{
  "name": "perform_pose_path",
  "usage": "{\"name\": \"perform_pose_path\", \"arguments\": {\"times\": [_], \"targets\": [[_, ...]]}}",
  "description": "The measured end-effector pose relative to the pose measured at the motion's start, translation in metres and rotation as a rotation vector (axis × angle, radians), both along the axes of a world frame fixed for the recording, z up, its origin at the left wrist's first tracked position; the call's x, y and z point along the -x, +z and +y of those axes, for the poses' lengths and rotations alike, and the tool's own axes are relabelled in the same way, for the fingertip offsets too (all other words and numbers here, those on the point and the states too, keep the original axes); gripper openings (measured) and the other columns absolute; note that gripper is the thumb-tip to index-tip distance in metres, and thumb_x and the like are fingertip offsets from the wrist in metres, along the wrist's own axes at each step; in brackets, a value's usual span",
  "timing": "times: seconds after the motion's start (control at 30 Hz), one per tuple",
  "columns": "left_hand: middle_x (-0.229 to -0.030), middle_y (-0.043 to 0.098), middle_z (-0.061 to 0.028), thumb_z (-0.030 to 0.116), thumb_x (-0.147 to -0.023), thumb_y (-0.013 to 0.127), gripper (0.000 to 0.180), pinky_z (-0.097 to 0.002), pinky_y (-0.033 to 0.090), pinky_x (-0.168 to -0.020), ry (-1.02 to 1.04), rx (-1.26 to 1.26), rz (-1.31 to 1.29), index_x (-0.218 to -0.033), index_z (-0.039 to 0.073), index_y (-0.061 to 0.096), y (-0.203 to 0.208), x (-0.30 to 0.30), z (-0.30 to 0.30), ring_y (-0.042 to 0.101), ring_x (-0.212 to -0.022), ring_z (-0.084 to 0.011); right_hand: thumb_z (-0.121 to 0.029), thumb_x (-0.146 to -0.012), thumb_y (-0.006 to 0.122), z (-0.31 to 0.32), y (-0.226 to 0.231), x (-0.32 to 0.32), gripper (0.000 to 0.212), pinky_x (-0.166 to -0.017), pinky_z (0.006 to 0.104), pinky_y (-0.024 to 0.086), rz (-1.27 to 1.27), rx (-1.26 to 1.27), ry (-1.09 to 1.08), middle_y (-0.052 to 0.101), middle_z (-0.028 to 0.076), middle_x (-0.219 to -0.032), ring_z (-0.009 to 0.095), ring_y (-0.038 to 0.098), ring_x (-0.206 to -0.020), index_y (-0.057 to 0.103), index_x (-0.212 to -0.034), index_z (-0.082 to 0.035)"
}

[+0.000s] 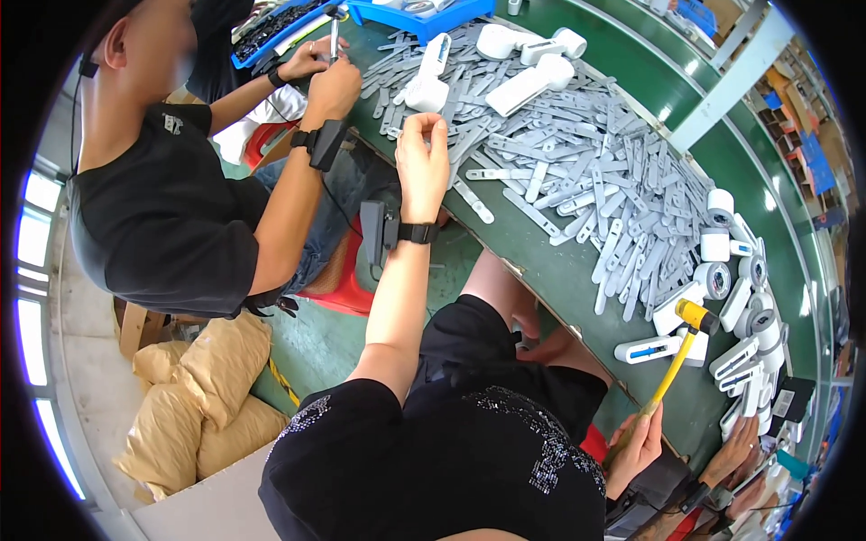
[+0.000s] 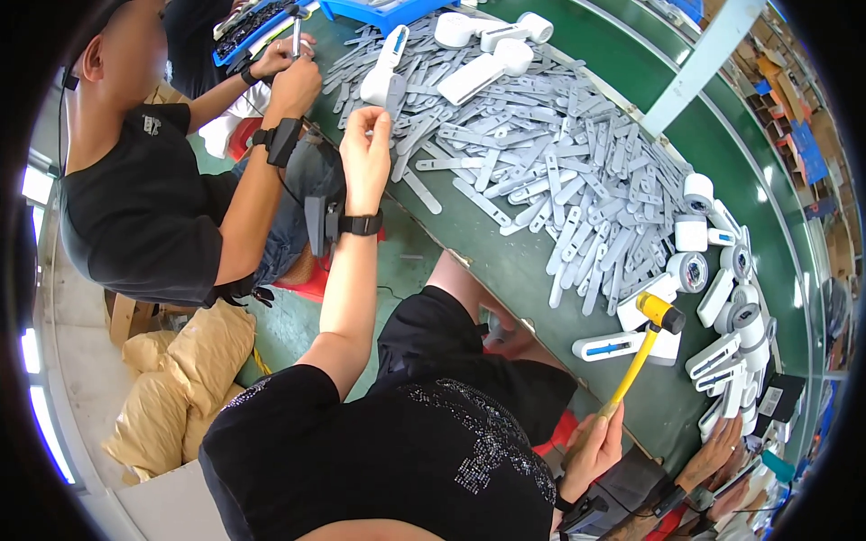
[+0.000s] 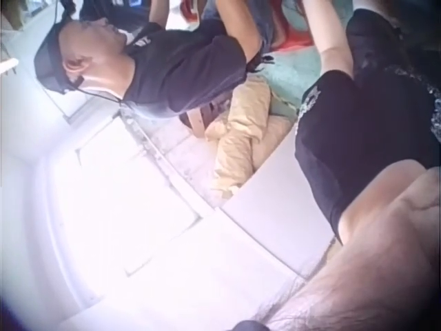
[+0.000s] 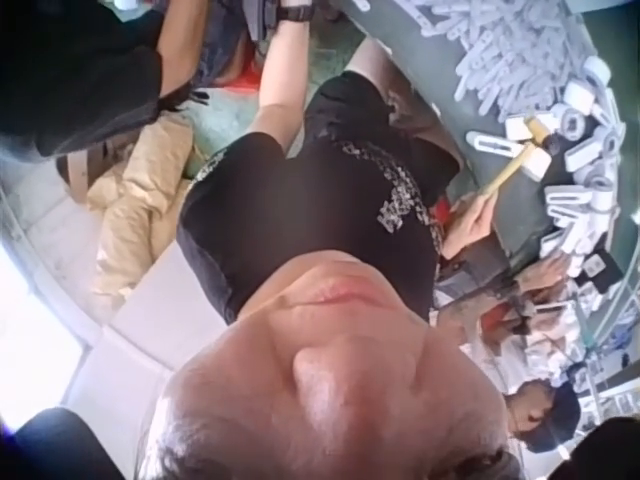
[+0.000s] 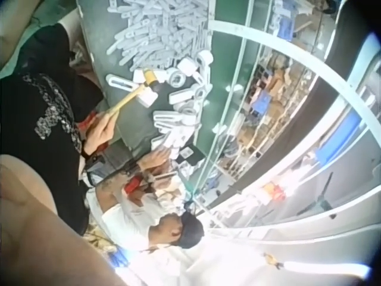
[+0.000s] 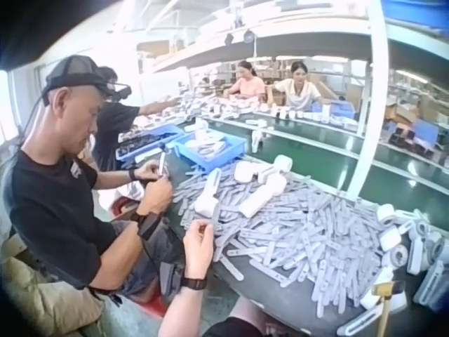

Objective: Assembling white plastic device housings using a small hammer on a production line.

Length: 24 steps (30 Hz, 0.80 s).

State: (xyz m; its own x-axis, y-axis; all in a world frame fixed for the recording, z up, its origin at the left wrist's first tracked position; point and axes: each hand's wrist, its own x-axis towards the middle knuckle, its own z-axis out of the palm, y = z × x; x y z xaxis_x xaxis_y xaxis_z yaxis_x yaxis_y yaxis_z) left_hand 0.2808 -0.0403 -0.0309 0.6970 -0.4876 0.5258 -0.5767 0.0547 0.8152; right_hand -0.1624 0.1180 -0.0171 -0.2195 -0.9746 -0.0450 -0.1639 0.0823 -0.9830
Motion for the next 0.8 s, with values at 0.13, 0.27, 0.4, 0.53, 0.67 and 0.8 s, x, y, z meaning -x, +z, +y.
{"name": "perform_pose_path", "arguments": {"times": [0.13,0.27,0.4,0.53,0.67,0.8], "targets": [[-0.082,0.065,-0.0100,0.005,-0.094,0.050,0.019,-0.0334,0.051,-0.066,-0.439,0.158,0.123,-0.113,0.003,0.046,0.038,0.085,0.011,0.063,-0.071,-0.0208,-0.014,-0.099,0.048,0.005,-0.004,0.009,0.041,-0.041,0.0187,0.032,-0.015,0.042,-0.022,0.054,0.003,-0.067,0.005,0.042,-0.046,0.046,-0.138,0.001],[-0.087,0.060,-0.0138,0.004,-0.084,0.053,0.041,-0.0346,0.048,-0.066,-0.981,-0.260,0.207,-0.125,0.006,0.046,0.050,0.188,0.035,0.060,-0.074,-0.0268,-0.013,-0.099,0.048,0.007,-0.006,0.014,0.041,-0.042,0.0186,0.033,-0.073,0.050,-0.040,0.054,0.004,-0.069,0.005,0.044,-0.047,0.046,-0.137,0.001],[-0.092,0.056,-0.0116,0.025,-0.079,0.071,0.044,-0.0407,0.047,-0.077,-0.878,-0.213,-0.426,-0.114,0.001,0.057,0.019,0.260,0.045,0.057,-0.092,-0.0298,-0.012,-0.099,0.047,0.016,-0.009,0.027,0.041,-0.043,0.0187,0.034,-0.054,0.121,-0.043,0.056,0.005,-0.071,0.006,0.044,-0.048,0.046,-0.137,0.002],[-0.094,0.055,-0.0107,0.034,-0.076,0.073,0.033,-0.0393,0.044,-0.076,-0.905,-0.243,-0.572,-0.087,0.005,0.064,0.013,0.278,0.047,0.056,-0.094,-0.0286,-0.011,-0.099,0.047,0.030,-0.009,0.038,0.041,-0.043,0.0189,0.035,-0.103,0.112,-0.121,0.056,0.005,-0.071,0.006,0.045,-0.049,0.045,-0.137,0.002],[-0.091,0.054,-0.0109,0.039,-0.072,0.076,0.041,-0.0394,0.043,-0.077,-1.002,-0.242,-0.528,-0.090,0.005,0.064,0.018,0.272,0.053,0.056,-0.092,-0.0294,-0.009,-0.099,0.046,0.038,-0.018,0.047,0.040,-0.043,0.0193,0.037,-0.172,0.116,-0.135,0.056,0.005,-0.072,0.006,0.045,-0.049,0.045,-0.138,0.002],[-0.088,0.054,-0.0107,0.021,-0.072,0.073,0.026,-0.0401,0.046,-0.072,-1.076,-0.235,-0.587,-0.090,0.005,0.064,0.022,0.271,0.049,0.057,-0.089,-0.0298,-0.007,-0.098,0.046,0.036,-0.017,0.048,0.040,-0.043,0.0194,0.038,-0.143,0.090,-0.118,0.056,0.005,-0.074,0.006,0.046,-0.050,0.046,-0.136,0.002]]}}
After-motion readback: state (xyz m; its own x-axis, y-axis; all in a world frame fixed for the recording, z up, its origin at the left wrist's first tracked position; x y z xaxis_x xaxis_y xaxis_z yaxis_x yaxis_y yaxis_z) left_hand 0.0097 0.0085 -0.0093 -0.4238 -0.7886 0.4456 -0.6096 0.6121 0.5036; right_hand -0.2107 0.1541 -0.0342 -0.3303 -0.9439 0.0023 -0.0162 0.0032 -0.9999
